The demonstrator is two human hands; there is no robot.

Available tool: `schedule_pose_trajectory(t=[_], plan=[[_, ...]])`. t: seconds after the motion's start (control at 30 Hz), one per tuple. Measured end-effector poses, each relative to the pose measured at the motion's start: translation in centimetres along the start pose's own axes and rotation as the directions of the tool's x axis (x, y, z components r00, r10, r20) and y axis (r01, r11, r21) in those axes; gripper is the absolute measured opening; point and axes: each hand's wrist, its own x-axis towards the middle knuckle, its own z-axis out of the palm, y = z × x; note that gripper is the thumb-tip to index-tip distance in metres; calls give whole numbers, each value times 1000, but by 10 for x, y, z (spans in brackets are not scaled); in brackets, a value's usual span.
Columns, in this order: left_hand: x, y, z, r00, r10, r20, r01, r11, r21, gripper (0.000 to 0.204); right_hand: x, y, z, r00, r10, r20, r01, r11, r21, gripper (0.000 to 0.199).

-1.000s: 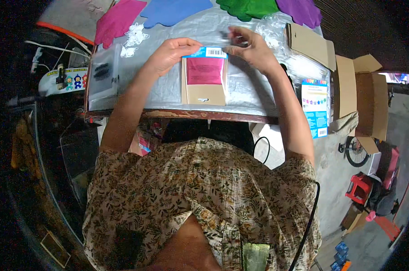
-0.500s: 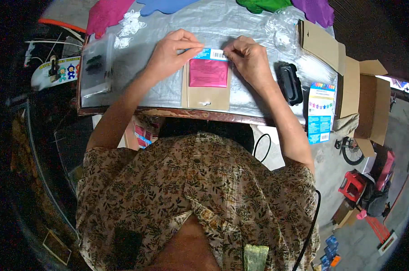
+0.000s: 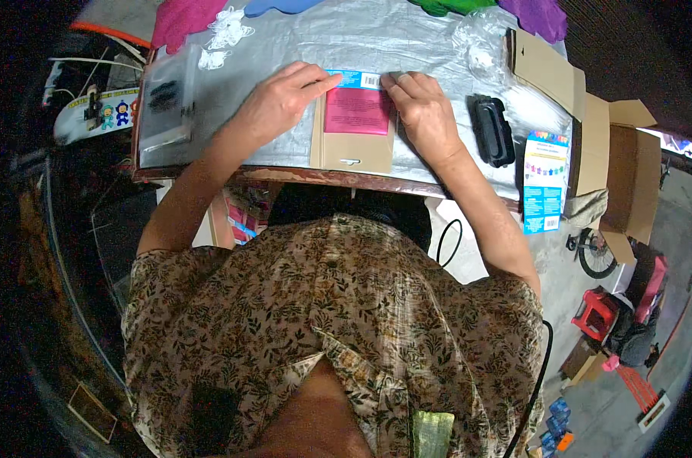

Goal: The person folds colorful plastic sheets by hand, places them onto cardboard backing inserts, then slides the assembled items into plastic sleeves for retail packaging.

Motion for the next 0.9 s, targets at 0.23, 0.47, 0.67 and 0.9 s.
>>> schedule_pose_trajectory(t=[0.23, 0.47, 0.67, 0.9], plan=[[-15, 15, 2, 998, -60, -15, 61, 997, 44, 59, -23, -16, -14, 978, 80, 191, -8, 936, -351, 55], [-17, 27, 3, 987, -151, 53, 140, 976, 169, 58, -10, -26, -13, 915, 220, 339, 4, 834, -551, 55], [-19, 21, 13, 994, -104, -16, 105, 971, 216, 56, -7, -41, 22, 982, 164, 93, -153, 981, -121, 51], [-30, 7, 19, 982, -64, -178, 74, 996, 54, 45, -48, -38, -11, 976, 203, 78, -172, 939, -299, 44]])
